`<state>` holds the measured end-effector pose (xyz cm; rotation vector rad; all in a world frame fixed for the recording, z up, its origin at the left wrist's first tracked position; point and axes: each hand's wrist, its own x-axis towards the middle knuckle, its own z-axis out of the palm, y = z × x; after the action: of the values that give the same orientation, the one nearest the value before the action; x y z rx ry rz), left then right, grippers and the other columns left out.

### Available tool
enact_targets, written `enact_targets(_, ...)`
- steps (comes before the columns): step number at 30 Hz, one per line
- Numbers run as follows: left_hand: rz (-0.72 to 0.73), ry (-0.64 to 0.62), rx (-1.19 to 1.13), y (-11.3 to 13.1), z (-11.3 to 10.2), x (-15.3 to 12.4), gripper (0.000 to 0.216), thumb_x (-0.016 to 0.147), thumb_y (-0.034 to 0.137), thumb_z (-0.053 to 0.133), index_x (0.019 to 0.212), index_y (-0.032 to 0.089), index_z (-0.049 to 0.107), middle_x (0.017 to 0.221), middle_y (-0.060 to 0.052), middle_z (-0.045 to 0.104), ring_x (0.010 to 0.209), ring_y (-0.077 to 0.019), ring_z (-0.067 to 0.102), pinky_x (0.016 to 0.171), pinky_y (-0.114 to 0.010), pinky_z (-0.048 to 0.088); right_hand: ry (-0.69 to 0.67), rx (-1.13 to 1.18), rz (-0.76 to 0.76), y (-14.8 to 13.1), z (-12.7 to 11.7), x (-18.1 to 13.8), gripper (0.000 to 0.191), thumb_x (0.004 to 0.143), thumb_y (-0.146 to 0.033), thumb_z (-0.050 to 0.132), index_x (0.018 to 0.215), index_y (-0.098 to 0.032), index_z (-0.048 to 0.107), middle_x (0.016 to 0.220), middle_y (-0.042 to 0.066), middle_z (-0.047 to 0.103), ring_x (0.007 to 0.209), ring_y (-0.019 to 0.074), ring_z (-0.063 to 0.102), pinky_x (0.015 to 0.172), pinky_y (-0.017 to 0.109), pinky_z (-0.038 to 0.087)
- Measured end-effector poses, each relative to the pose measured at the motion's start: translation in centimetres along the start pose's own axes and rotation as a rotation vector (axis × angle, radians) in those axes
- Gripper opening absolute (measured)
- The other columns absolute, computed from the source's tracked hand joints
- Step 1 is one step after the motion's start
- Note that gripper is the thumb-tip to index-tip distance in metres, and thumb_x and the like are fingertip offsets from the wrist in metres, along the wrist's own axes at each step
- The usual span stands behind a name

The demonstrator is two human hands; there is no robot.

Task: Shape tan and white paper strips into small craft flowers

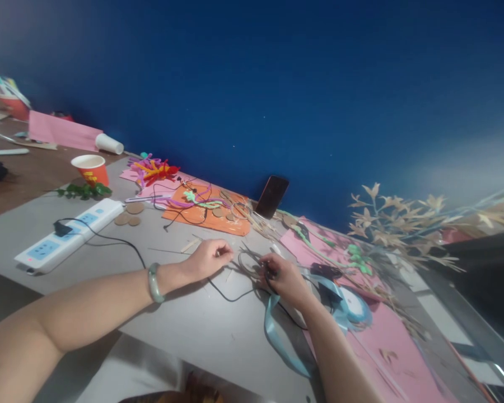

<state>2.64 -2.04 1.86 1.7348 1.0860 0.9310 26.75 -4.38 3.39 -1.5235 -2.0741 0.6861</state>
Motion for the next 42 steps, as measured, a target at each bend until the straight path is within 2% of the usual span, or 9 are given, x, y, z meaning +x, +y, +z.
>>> enact_targets(6, -0.086, 0.081, -0.066, -1.0, 0.1, 0.4, 0.017, 0.079, 0.030, 0.052, 0.073, 0.015, 0.059, 0.068, -0.002, 0.064, 0.058, -0.0114, 0.056, 0.053, -0.021, 0.042, 0.149, 0.091, -0.133, -2.1, 1.4, -0.6, 0.027, 0.071, -0.016, 0.060, 0.097, -0.020, 0.058, 0.085, 0.004, 0.068, 0.075, 0.0183, 0.061, 0.072, 0.031, 0.046)
enact_targets(10, -0.068, 0.087, -0.117, -1.0, 0.0, 0.5, 0.019, 0.080, 0.032, 0.052, 0.073, 0.016, 0.058, 0.068, -0.001, 0.063, 0.056, -0.0101, 0.053, 0.053, -0.021, 0.040, 0.064, -0.065, -0.284, -3.1, 3.5, -0.5, 0.040, 0.062, -0.003, 0.054, 0.097, -0.021, 0.059, 0.092, 0.005, 0.068, 0.087, 0.0221, 0.059, 0.081, 0.036, 0.041)
enact_targets(15, -0.064, 0.098, -0.157, -1.3, 0.0, 0.8, 0.019, 0.080, 0.033, 0.053, 0.075, 0.016, 0.057, 0.072, -0.002, 0.066, 0.056, -0.0101, 0.054, 0.056, -0.022, 0.042, 0.001, -0.119, -0.331, -3.5, 5.0, 0.2, 0.042, 0.063, -0.002, 0.052, 0.100, -0.021, 0.057, 0.088, 0.004, 0.068, 0.080, 0.0215, 0.058, 0.079, 0.037, 0.040)
enact_targets(19, -0.087, 0.123, -0.203, -1.6, 0.1, 0.9, 0.021, 0.080, 0.036, 0.053, 0.076, 0.016, 0.057, 0.071, -0.002, 0.066, 0.059, -0.0111, 0.056, 0.056, -0.022, 0.043, 0.032, -0.104, -0.315, -3.4, 4.9, 0.3, 0.038, 0.064, -0.003, 0.052, 0.097, -0.020, 0.058, 0.083, 0.004, 0.067, 0.075, 0.0205, 0.057, 0.076, 0.036, 0.042)
enact_targets(23, -0.136, 0.120, -0.218, -1.3, 0.1, 0.8, 0.023, 0.081, 0.038, 0.051, 0.080, 0.016, 0.056, 0.073, -0.003, 0.066, 0.050, -0.0093, 0.051, 0.046, -0.020, 0.039, 0.185, 0.083, -0.220, -2.4, 3.4, 0.3, 0.023, 0.073, -0.014, 0.057, 0.095, -0.021, 0.058, 0.080, 0.004, 0.067, 0.076, 0.0207, 0.061, 0.071, 0.035, 0.048)
enact_targets(27, -0.106, 0.125, -0.179, -0.9, 0.1, 0.6, 0.021, 0.081, 0.037, 0.052, 0.078, 0.016, 0.055, 0.071, -0.003, 0.066, 0.052, -0.0090, 0.051, 0.046, -0.019, 0.040, 0.311, 0.230, -0.099, -1.0, 1.3, 0.5, 0.027, 0.074, -0.025, 0.064, 0.098, -0.020, 0.054, 0.077, 0.004, 0.068, 0.071, 0.0194, 0.065, 0.072, 0.036, 0.051)
enact_targets(33, -0.117, 0.099, -0.200, -0.7, 0.1, 0.5, 0.020, 0.080, 0.036, 0.053, 0.078, 0.016, 0.056, 0.072, -0.003, 0.066, 0.054, -0.0101, 0.054, 0.049, -0.021, 0.044, 0.160, 0.253, 0.055, 0.2, -0.3, 0.6, 0.030, 0.073, -0.028, 0.063, 0.099, -0.017, 0.052, 0.080, 0.008, 0.071, 0.071, 0.0210, 0.066, 0.065, 0.034, 0.052)
enact_targets(37, -0.089, 0.094, -0.176, -0.4, 0.0, 0.4, 0.019, 0.080, 0.034, 0.053, 0.076, 0.016, 0.057, 0.070, -0.003, 0.065, 0.058, -0.0104, 0.054, 0.051, -0.020, 0.044, 0.102, 0.144, 0.046, 0.2, -0.3, 0.4, 0.027, 0.072, -0.025, 0.062, 0.097, -0.017, 0.056, 0.073, 0.004, 0.070, 0.066, 0.0187, 0.065, 0.065, 0.032, 0.049)
enact_targets(42, -0.087, 0.081, -0.160, -0.4, 0.0, 0.4, 0.020, 0.079, 0.034, 0.053, 0.074, 0.015, 0.056, 0.069, -0.003, 0.063, 0.056, -0.0100, 0.053, 0.049, -0.019, 0.043, 0.032, -0.020, 0.020, 0.3, 0.6, 0.5, 0.020, 0.071, -0.023, 0.060, 0.090, -0.018, 0.061, 0.061, -0.002, 0.064, 0.054, 0.0138, 0.056, 0.055, 0.025, 0.042)
